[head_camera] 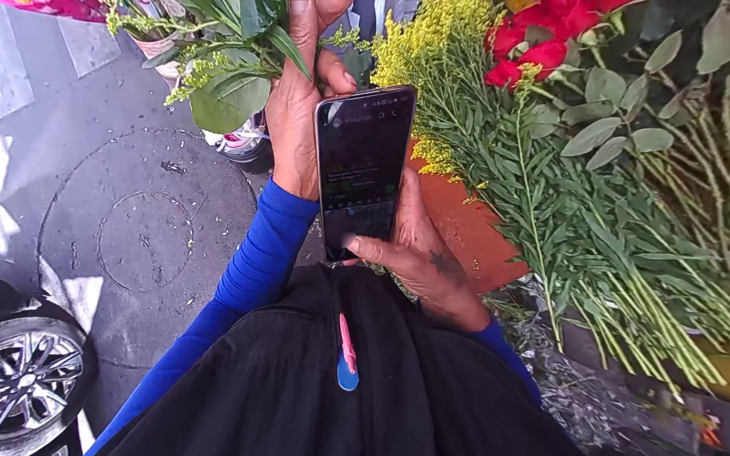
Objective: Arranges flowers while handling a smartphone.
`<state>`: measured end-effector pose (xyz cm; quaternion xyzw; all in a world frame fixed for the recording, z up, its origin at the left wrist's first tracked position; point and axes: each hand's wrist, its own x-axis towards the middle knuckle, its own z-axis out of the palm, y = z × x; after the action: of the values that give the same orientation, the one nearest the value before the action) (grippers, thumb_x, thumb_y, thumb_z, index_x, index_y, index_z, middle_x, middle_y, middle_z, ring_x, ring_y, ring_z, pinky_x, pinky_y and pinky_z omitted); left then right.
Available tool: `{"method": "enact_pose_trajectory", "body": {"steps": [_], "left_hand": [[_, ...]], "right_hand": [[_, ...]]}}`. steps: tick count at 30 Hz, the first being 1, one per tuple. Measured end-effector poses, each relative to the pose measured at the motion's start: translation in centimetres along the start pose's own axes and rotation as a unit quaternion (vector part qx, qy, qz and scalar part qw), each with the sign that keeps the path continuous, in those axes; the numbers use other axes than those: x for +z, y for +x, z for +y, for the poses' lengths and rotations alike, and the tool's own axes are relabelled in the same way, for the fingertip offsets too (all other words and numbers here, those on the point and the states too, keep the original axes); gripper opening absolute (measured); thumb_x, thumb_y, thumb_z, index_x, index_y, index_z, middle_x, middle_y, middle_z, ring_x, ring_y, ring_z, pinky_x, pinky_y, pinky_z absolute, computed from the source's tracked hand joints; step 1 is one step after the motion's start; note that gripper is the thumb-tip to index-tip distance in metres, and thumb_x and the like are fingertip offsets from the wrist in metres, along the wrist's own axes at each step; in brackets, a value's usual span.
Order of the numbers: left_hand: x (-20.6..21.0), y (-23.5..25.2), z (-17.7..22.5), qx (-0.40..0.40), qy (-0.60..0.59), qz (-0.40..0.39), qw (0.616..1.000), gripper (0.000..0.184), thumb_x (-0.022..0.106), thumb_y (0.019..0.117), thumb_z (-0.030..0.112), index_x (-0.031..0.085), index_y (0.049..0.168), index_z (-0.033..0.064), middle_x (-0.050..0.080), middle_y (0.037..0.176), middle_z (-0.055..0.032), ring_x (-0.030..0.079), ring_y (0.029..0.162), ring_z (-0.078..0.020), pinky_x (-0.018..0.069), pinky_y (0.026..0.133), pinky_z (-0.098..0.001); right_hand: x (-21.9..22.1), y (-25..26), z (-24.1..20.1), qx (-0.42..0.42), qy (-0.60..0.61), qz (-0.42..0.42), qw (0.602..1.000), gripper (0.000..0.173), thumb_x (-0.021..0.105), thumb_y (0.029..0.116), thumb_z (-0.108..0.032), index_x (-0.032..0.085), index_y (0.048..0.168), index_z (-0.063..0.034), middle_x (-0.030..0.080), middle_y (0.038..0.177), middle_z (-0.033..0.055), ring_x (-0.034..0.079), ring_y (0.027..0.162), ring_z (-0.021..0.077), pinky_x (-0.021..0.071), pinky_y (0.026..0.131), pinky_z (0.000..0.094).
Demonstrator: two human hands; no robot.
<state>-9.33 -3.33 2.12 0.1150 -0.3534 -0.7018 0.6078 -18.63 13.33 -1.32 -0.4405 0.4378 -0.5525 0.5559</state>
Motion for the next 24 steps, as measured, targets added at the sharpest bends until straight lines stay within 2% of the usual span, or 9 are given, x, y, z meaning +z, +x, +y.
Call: {"method": "enact_pose_trajectory", "body": {"steps": [3, 6, 9, 11, 14, 16, 19, 24], "left_hand": [[0.0, 0.0, -0.1, 0.006, 0.004, -0.002, 1.0, 0.041, 0.028, 0.1137, 0.029, 0.058, 0.115, 0.0022, 0.061, 0.072, -0.0043, 0.054, 0.05, -0.0084, 0.0542, 0.053, -0.0233], [0.1, -0.1, 0.0, -0.006, 0.013, 0.005, 1.0, 0.042, 0.028, 0.1134, 0.032, 0.059, 0.116, 0.0028, 0.055, 0.063, -0.0017, 0.053, 0.048, -0.009, 0.0543, 0.053, -0.0251], [0.2, -0.2, 0.1, -0.011, 0.014, 0.013, 1.0, 0.043, 0.03, 0.1132, 0.032, 0.061, 0.115, 0.0023, 0.053, 0.059, -0.0007, 0.054, 0.048, -0.0096, 0.0555, 0.053, -0.0259], [0.2, -0.3, 0.2, -0.015, 0.016, 0.012, 1.0, 0.044, 0.03, 0.1133, 0.032, 0.061, 0.116, 0.0023, 0.052, 0.057, 0.0003, 0.054, 0.048, -0.0094, 0.0559, 0.055, -0.026], [-0.2, -0.1, 0.1, -0.007, 0.023, 0.001, 1.0, 0.045, 0.029, 0.1133, 0.033, 0.061, 0.117, 0.0026, 0.053, 0.058, 0.0005, 0.054, 0.049, -0.0091, 0.0561, 0.056, -0.0266], [-0.3, -0.1, 0.1, -0.009, 0.024, -0.008, 1.0, 0.044, 0.027, 0.1133, 0.034, 0.06, 0.117, 0.0051, 0.053, 0.06, 0.0015, 0.055, 0.051, -0.0085, 0.0559, 0.059, -0.0258], [-0.3, 0.0, -0.1, -0.01, 0.008, -0.001, 1.0, 0.043, 0.029, 0.1132, 0.033, 0.062, 0.113, 0.0051, 0.054, 0.06, 0.0006, 0.055, 0.051, -0.0092, 0.0552, 0.058, -0.0255], [-0.4, 0.0, -0.1, -0.026, 0.018, 0.007, 0.999, 0.045, 0.028, 0.1132, 0.035, 0.063, 0.115, 0.006, 0.053, 0.06, 0.0022, 0.056, 0.051, -0.0078, 0.0566, 0.059, -0.0247]], "right_hand": [[0.7, 0.2, 0.1, 0.008, -0.036, 0.049, 0.998, 0.081, 0.078, 0.0866, -0.01, 0.031, 0.151, -0.0238, 0.063, 0.127, 0.0099, 0.074, 0.096, 0.0262, 0.0678, 0.064, 0.0381], [1.2, 0.4, 0.4, 0.011, -0.062, 0.081, 0.995, 0.076, 0.078, 0.0868, -0.012, 0.034, 0.149, -0.0218, 0.066, 0.122, 0.0094, 0.075, 0.092, 0.0238, 0.0677, 0.061, 0.0373], [0.9, 0.3, 0.4, 0.004, -0.05, 0.062, 0.997, 0.08, 0.079, 0.0859, -0.019, 0.032, 0.15, -0.0218, 0.065, 0.123, 0.0092, 0.075, 0.094, 0.024, 0.0676, 0.062, 0.0374], [0.6, 0.2, 0.4, -0.004, -0.029, 0.045, 0.999, 0.074, 0.072, 0.0897, -0.023, 0.031, 0.151, -0.0212, 0.063, 0.126, 0.0084, 0.073, 0.098, 0.0235, 0.067, 0.063, 0.0373], [0.4, 0.4, 0.5, -0.011, 0.001, 0.039, 0.999, 0.052, 0.043, 0.0975, -0.024, 0.034, 0.149, -0.0202, 0.063, 0.124, 0.0067, 0.072, 0.099, 0.0212, 0.0652, 0.061, 0.0369], [0.5, 0.6, 0.5, -0.006, 0.016, 0.047, 0.999, 0.043, 0.031, 0.1035, -0.03, 0.039, 0.145, -0.0201, 0.064, 0.121, 0.0067, 0.072, 0.097, 0.0212, 0.0648, 0.058, 0.0368], [0.7, 0.9, 0.8, -0.001, 0.022, 0.063, 0.998, 0.043, 0.025, 0.1085, -0.036, 0.045, 0.142, -0.0185, 0.067, 0.117, 0.0074, 0.073, 0.094, 0.0207, 0.0644, 0.057, 0.0351], [0.8, 1.4, 1.2, 0.023, 0.014, 0.1, 0.995, 0.044, 0.025, 0.1112, -0.035, 0.05, 0.144, -0.0172, 0.068, 0.117, 0.0073, 0.074, 0.093, 0.0199, 0.0649, 0.057, 0.0352]]}}
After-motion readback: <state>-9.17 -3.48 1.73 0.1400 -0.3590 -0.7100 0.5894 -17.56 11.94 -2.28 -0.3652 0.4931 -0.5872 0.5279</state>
